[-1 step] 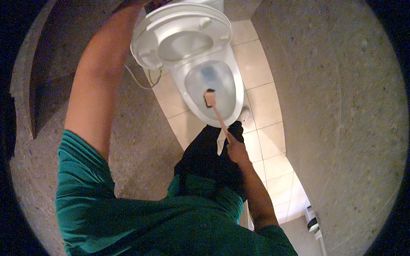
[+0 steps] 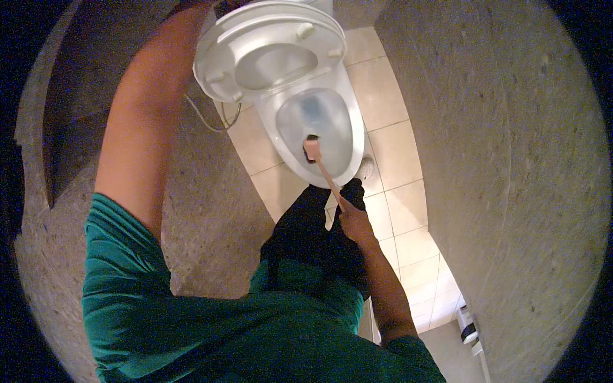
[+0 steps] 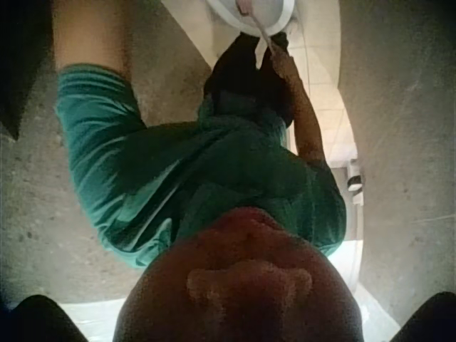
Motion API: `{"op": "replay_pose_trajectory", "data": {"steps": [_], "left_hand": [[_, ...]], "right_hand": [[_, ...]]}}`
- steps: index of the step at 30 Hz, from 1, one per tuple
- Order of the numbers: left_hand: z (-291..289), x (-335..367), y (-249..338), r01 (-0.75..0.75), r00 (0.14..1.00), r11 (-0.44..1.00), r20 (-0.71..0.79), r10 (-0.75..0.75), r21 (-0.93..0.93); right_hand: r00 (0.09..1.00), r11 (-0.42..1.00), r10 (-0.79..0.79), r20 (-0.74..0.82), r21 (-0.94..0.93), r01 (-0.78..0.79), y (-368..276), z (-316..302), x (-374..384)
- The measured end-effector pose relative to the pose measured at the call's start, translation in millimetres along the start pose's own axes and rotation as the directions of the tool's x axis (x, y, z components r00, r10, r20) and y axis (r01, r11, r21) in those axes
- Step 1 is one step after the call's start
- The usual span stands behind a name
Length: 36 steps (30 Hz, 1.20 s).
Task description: The person scrubs a toilet bowl with a pink toilet brush, then flushes it. They walk to the sink area, wipe the sink and countertop with a blue cloth, and use a spray bottle to clean the surfaces. The person disposes of a plastic bag in a trash bin and continues wiping the sink area.
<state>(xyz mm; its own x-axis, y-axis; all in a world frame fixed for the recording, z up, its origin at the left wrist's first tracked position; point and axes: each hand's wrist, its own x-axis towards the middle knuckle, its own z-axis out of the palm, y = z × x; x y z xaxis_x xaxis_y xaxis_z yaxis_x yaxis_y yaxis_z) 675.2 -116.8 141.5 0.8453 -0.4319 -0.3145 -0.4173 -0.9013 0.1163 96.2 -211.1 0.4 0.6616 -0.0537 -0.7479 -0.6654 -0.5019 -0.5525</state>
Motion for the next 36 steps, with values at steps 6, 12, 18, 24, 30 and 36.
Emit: {"op": "replay_pose_trajectory", "data": {"steps": [6, 12, 18, 24, 30, 36], "left_hand": [[-2.3, -3.2, 4.5, -0.007, 1.0, 1.0, -0.012, 0.007, 0.005], [-8.3, -3.4, 12.5, -0.005, 1.0, 1.0, -0.023, 0.005, 0.014], [-14.6, -1.5, -0.7, 0.034, 0.998, 0.999, -0.061, -0.032, 0.033], [-2.5, -32.8, -92.4, 0.171, 0.924, 0.982, -0.359, -0.131, 0.081], [211.0, -255.0, -125.3, 0.205, 0.979, 0.974, -0.011, -0.205, 0.098], [422.5, -509.5, 35.3, 0.103, 0.792, 0.968, 0.607, 0.059, -0.228]], "right_hand": [[0.981, 0.977, 0.173, 0.087, -0.142, -0.16, -0.6, 0.6, -6.4], [0.997, 0.992, 0.078, -0.006, -0.095, -0.078, -4.3, -1.5, -26.5], [0.999, 0.993, 0.034, -0.032, -0.112, -0.037, -2.9, 4.3, -24.5], [0.999, 0.994, 0.0, -0.051, -0.106, -0.006, 20.0, 1.4, -66.2], [0.971, 0.999, 0.022, -0.236, 0.044, -0.012, 136.9, 11.1, -170.2], [0.812, 0.938, 0.341, -0.473, 0.229, -0.26, 365.3, 112.1, -335.8]]}}
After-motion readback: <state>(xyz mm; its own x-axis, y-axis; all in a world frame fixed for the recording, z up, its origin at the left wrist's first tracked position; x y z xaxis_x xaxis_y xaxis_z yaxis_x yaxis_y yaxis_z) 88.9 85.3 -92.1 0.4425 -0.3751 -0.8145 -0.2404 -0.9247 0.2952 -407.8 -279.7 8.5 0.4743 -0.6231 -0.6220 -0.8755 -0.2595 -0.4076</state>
